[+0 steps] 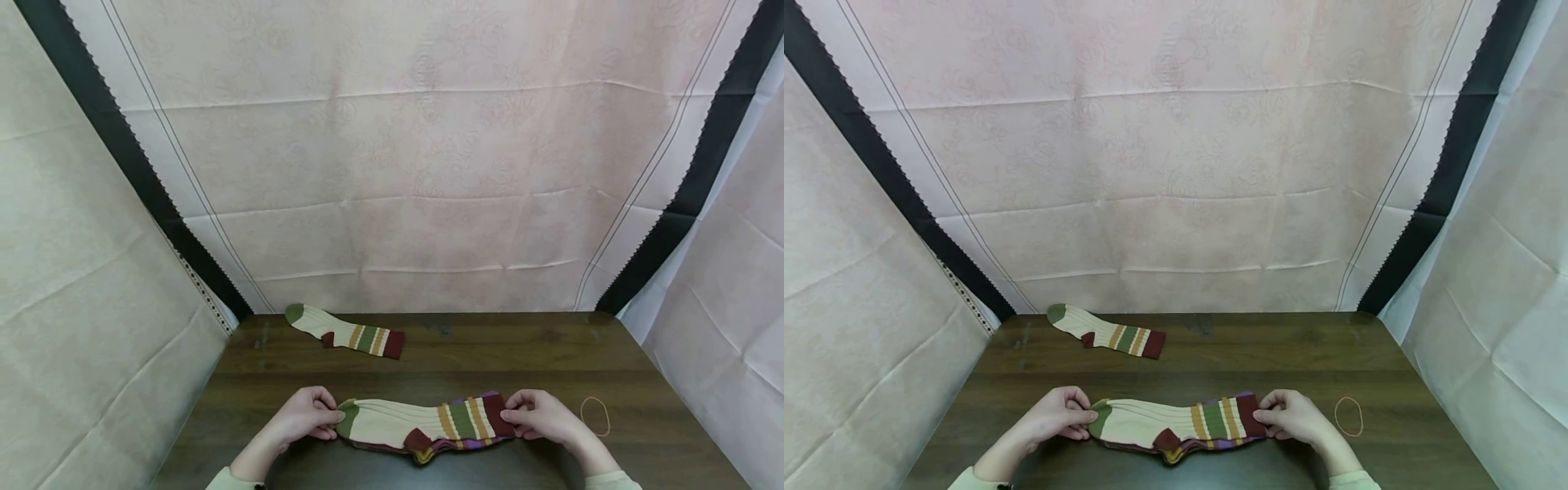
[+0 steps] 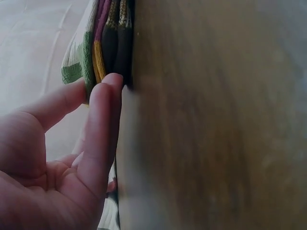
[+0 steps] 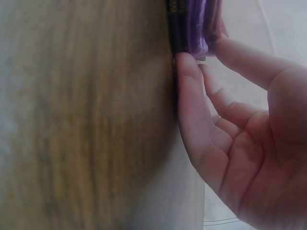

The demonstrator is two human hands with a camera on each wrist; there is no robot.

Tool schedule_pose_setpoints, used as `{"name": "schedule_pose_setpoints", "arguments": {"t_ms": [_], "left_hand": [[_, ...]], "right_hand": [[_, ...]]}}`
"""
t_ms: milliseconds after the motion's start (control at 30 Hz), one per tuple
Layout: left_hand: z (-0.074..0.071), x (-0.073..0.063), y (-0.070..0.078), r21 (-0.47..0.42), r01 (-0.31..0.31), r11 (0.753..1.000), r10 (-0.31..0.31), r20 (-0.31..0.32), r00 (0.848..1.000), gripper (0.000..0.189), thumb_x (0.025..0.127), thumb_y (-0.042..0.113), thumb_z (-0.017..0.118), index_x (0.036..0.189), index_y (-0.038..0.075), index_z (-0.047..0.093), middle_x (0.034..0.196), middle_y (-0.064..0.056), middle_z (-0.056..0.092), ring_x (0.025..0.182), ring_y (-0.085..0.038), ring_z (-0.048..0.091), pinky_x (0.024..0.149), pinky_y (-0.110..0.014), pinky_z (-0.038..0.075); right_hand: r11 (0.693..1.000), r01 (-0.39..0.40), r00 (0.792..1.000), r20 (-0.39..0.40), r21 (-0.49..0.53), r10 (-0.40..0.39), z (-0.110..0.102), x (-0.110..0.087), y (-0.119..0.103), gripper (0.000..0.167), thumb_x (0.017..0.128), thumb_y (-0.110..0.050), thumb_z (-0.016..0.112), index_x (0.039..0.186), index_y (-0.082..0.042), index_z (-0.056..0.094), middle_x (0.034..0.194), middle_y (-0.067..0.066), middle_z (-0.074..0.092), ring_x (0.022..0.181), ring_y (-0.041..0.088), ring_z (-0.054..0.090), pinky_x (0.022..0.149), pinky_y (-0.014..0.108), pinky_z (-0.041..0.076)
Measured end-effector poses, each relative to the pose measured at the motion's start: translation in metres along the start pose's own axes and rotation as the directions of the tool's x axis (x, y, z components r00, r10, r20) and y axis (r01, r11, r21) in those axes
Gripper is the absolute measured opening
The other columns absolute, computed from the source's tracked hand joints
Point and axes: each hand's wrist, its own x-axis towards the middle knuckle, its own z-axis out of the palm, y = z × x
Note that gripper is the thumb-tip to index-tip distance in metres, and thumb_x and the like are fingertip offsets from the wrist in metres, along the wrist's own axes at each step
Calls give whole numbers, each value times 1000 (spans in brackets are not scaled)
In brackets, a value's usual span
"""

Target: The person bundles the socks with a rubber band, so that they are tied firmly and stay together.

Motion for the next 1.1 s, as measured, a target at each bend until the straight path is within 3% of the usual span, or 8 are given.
{"name": "schedule_pose_setpoints", "arguments": {"t_ms": [433, 1100], "left_hand": [[-1, 5, -6, 20, 34, 999, -34, 14, 999, 22, 95, 6, 80, 105, -3, 63, 80, -12, 73, 67, -21, 74, 62, -32, 64], [-2, 6, 1, 54, 52, 997, -55, 60, 997, 22, 95, 7, 79, 106, -4, 64, 82, -12, 72, 66, -19, 73, 61, -31, 63]], "right_hand": [[1000, -3, 1000, 1, 14, 2, -1, -2, -2, 33, 102, -22, 75, 117, 5, 65, 86, 5, 71, 79, 23, 70, 71, 41, 63], [999, -3, 1000, 16, 38, 3, -1, 0, 1, 33, 103, -22, 74, 118, 5, 65, 86, 6, 70, 79, 22, 70, 71, 40, 63]]}}
